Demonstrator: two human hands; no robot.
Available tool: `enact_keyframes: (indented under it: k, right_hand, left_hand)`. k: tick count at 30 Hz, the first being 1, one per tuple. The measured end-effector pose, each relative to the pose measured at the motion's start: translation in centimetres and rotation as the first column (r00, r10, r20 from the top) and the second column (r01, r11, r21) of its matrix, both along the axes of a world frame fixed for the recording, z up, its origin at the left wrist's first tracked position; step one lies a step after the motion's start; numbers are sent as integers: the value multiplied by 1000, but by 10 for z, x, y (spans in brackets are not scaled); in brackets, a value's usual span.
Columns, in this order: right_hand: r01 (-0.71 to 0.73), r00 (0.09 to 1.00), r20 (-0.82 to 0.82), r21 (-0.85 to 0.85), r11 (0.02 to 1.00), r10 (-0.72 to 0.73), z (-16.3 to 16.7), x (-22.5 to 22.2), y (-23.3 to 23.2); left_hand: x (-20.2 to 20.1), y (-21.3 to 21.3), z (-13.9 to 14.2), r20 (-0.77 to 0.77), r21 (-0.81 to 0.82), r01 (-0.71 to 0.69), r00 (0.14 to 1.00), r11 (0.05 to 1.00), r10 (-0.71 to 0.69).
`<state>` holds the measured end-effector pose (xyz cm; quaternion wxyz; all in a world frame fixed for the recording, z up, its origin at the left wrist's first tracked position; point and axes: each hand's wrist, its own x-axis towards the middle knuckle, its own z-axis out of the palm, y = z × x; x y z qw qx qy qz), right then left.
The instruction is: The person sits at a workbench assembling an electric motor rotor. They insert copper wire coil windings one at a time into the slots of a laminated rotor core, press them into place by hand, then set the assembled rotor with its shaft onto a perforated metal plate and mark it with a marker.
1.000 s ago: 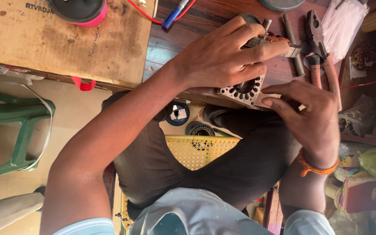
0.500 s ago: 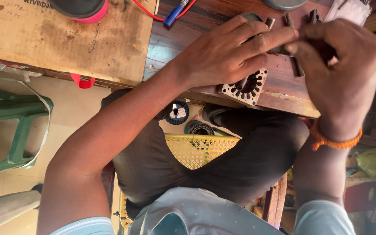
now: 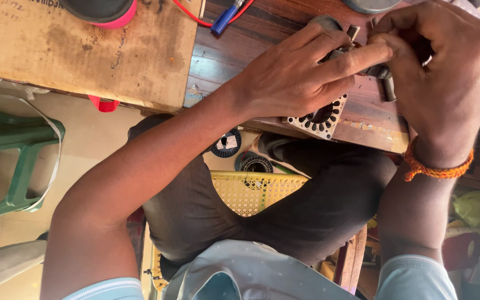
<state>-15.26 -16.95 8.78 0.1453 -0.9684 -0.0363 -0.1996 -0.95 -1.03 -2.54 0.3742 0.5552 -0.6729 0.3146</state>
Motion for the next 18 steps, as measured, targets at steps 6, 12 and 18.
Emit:
enact_keyframes:
  k: [6, 12, 18]
  right_hand:
    - [1, 1000, 8, -2, 1000, -1, -7, 10, -9]
    - [104, 995, 7, -5, 995, -104, -15, 7, -27]
    - [215, 975, -73, 65, 975, -210, -11, -10, -30]
  left_hand:
    - [-3, -2, -3, 109, 82, -122, 988, 989, 112]
    - [-4, 0, -3, 90, 139, -100, 992, 985, 88]
    - [0, 8, 3, -29, 167, 31, 999, 985, -26]
